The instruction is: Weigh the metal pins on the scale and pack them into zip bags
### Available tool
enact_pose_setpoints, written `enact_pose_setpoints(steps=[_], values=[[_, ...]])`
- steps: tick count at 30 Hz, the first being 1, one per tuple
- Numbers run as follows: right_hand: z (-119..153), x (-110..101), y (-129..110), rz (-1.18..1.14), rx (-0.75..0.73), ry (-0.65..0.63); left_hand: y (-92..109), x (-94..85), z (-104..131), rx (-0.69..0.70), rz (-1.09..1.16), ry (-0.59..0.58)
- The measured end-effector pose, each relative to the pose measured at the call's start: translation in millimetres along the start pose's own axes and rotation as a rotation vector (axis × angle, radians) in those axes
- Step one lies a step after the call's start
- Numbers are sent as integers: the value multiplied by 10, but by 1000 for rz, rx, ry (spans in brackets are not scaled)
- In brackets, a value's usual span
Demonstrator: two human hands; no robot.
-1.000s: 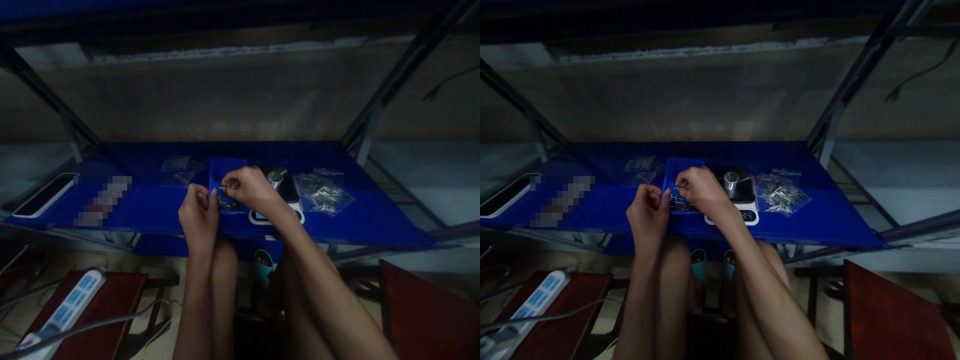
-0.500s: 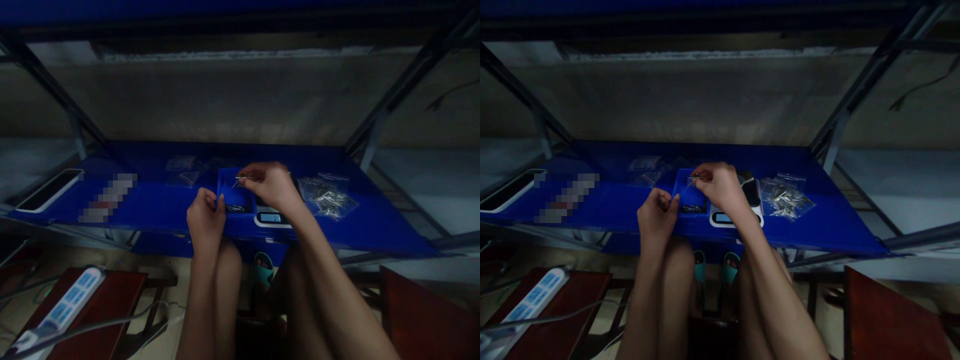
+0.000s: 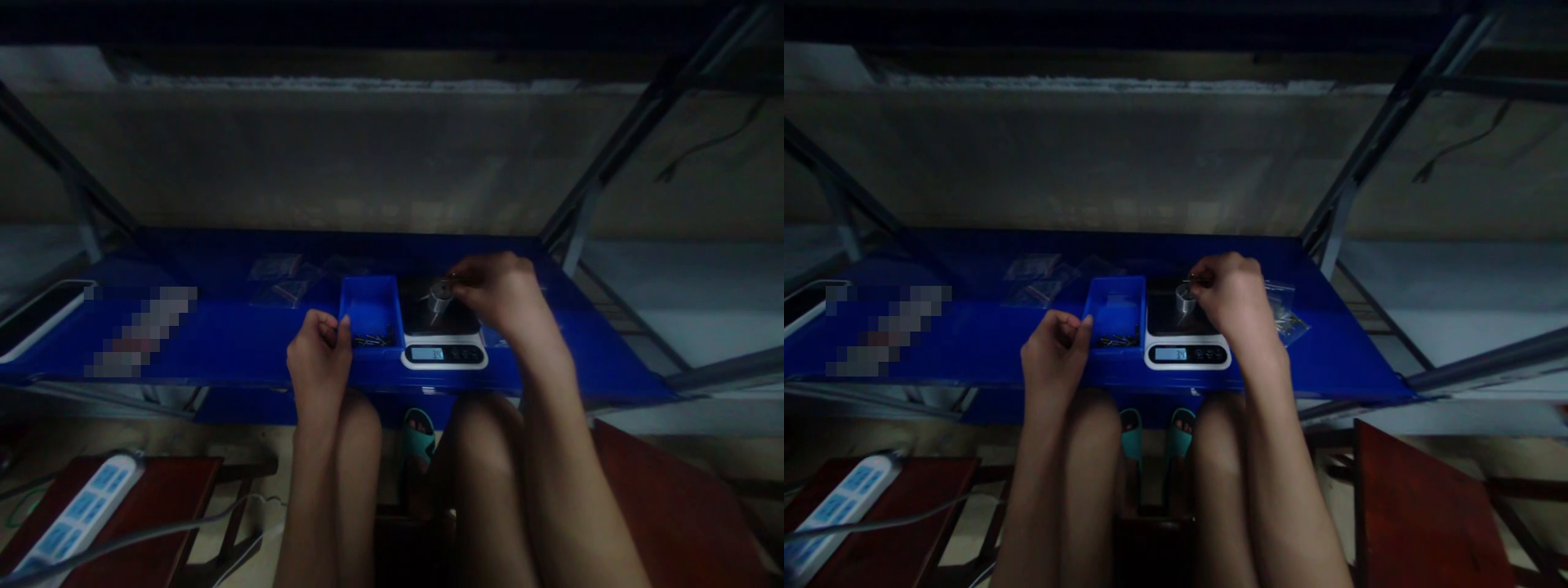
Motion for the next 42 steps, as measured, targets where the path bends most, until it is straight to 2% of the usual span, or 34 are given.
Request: enact_pose_setpoints(steps=[7, 14, 19, 27, 32, 35, 39, 42], values=[[6, 79, -104, -18, 9, -5, -2, -2, 1, -7, 2, -6], [-3, 178, -30, -95, 41, -39, -16, 7, -3, -7, 0, -9], [6, 141, 24, -151, 85, -65, -3, 11, 0, -12, 7, -11], [17, 102, 65, -175, 158, -35, -12, 10, 4, -20, 10, -20], [35, 78, 20, -88, 104, -21, -6, -3, 3, -22, -7, -22], [45, 45, 35, -69, 94, 47, -6, -7, 8, -30, -14, -31], [68, -65, 23, -110, 124, 206, 18, -18, 20, -29, -35, -24], [94, -102, -177, -170, 84, 277, 36, -28, 31, -45, -54, -20]])
Point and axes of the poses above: each hand's wrist, its own z-axis away from the middle knuckle, its own x-axis out of the palm, y = z × x, the point moved 6 cm from there along -z, towards the middle knuckle, and after that the axes turned 15 degrees about z, right-handed, at the moved point
